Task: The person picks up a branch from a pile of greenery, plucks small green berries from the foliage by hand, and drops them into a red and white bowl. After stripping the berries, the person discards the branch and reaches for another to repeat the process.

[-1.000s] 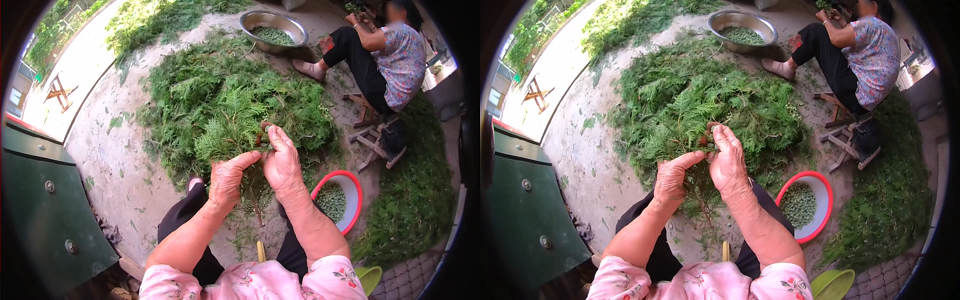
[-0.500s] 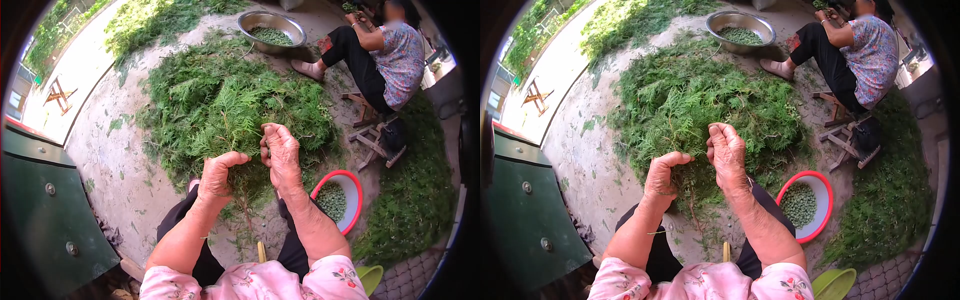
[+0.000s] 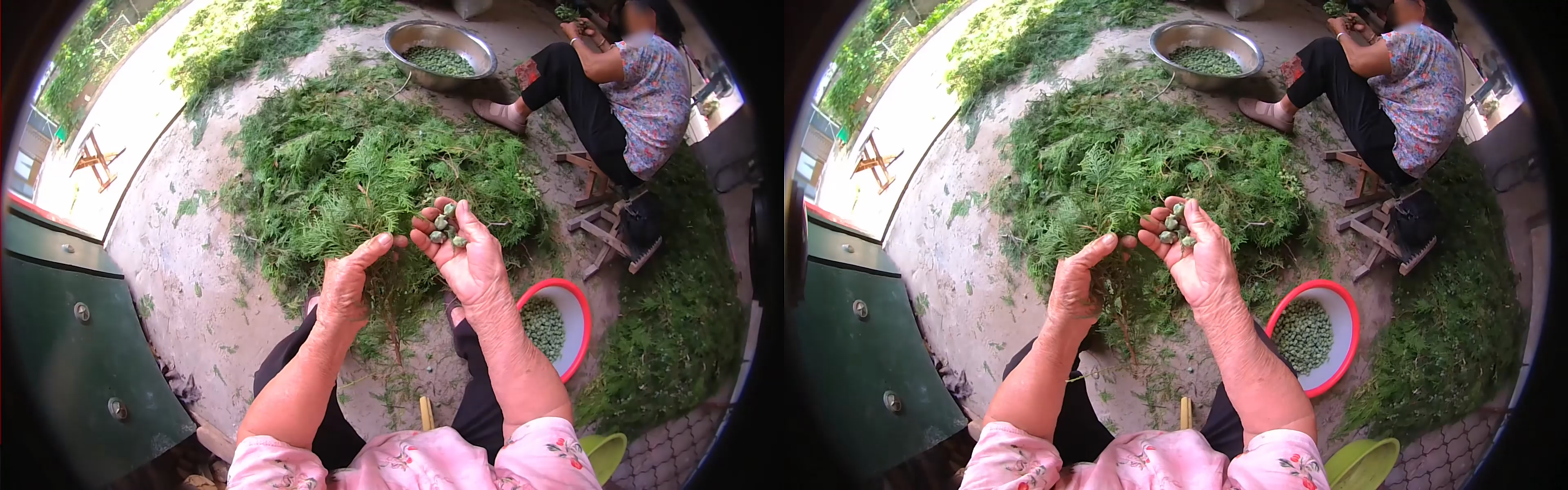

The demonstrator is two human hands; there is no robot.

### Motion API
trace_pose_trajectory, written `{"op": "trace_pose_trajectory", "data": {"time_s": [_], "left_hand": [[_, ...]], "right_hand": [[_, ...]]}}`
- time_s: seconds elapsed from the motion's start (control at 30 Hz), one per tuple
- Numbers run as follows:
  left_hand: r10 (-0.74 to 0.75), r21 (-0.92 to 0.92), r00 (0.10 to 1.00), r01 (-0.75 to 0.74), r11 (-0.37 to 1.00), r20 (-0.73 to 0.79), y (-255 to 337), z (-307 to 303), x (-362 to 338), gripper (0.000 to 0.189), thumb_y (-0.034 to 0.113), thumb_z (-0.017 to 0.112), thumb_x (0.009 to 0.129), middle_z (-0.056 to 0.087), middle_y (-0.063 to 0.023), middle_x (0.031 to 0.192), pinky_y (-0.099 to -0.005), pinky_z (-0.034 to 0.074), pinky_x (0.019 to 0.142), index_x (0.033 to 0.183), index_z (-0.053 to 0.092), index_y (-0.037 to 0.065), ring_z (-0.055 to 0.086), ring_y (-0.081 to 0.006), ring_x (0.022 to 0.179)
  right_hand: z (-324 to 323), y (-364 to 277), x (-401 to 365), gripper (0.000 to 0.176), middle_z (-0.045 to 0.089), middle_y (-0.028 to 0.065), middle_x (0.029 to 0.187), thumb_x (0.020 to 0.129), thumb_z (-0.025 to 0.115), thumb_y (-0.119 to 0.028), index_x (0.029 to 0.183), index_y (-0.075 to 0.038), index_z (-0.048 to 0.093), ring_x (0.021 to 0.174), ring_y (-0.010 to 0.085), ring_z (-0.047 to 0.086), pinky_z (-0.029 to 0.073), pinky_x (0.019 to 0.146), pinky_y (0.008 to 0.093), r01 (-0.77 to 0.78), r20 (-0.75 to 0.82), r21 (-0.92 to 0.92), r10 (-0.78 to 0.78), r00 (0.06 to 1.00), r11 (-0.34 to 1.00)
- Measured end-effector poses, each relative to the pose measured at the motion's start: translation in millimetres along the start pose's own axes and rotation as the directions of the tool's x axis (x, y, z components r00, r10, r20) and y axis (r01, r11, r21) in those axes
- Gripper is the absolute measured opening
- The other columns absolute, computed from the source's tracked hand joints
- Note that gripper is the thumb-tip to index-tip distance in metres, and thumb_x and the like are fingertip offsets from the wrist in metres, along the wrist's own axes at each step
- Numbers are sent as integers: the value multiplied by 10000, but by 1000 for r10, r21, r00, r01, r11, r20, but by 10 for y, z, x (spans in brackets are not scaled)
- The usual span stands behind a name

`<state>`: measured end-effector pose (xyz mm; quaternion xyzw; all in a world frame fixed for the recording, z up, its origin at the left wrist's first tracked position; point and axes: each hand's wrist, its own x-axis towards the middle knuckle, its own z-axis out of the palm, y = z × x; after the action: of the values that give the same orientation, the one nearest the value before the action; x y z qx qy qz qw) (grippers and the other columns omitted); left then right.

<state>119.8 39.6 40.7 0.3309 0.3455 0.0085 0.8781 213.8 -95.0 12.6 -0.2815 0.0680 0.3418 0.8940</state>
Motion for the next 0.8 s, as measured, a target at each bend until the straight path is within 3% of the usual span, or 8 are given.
{"op": "trace_pose_trajectory", "data": {"time_s": [0.2,0.33,0.4,0.47,0.53,0.6,0.7,0.8], "left_hand": [[71,50,997,-70,996,-16,-99,-16,53,225,62,700,743,647,-52,868,-274,501,652,949,636,-2,606,-141,760],[180,66,978,-187,980,103,-232,28,70,371,40,736,704,635,-49,952,-271,472,764,1046,595,20,594,-135,845],[222,62,967,-231,971,125,-257,77,55,397,48,751,688,632,-46,952,-274,461,793,1049,589,18,589,-139,870],[244,86,962,-255,963,119,-280,90,51,392,39,746,687,632,-50,947,-274,466,781,1044,587,16,592,-142,860],[285,134,952,-299,945,114,-296,102,48,383,20,736,683,632,-58,938,-276,477,756,1034,584,13,597,-149,838],[287,139,954,-297,945,89,-270,114,17,339,5,713,690,634,-60,911,-276,485,730,1006,592,2,602,-152,799],[54,21,998,-54,998,-10,-179,78,14,247,-10,675,702,639,-59,864,-285,494,693,942,617,1,605,-150,756],[9,-13,999,-9,1000,32,-89,73,-13,250,-20,671,698,639,-59,863,-289,496,696,942,620,5,606,-151,758]], "right_hand": [[94,113,-42,232,555,141,998,943,449,-191,1076,-5,487,958,263,567,483,855,399,65,11,-65,-64,998,996],[115,228,-29,194,554,104,995,932,471,-140,1080,-17,489,941,216,564,478,844,342,150,11,-80,-150,989,985],[142,286,-45,200,561,79,989,930,478,-132,1095,-21,490,906,166,558,473,819,301,203,-31,-210,-214,976,956],[148,334,-53,211,565,59,985,927,486,-127,1111,-25,490,890,129,545,470,794,284,214,-27,-224,-226,974,951],[122,346,-49,264,545,54,1038,906,524,-138,1146,-36,481,950,130,522,454,851,291,211,2,-255,-218,976,944],[144,364,-45,234,553,56,1009,914,511,-135,1123,-32,488,928,132,528,461,817,291,230,4,-243,-236,972,942],[162,340,-53,194,560,58,967,920,501,-132,1086,-31,499,905,141,536,469,767,295,208,-3,-194,-212,977,959],[86,296,-36,175,555,57,934,918,506,-140,1057,-34,503,890,162,543,467,707,295,150,-14,-175,-154,988,973]]}}
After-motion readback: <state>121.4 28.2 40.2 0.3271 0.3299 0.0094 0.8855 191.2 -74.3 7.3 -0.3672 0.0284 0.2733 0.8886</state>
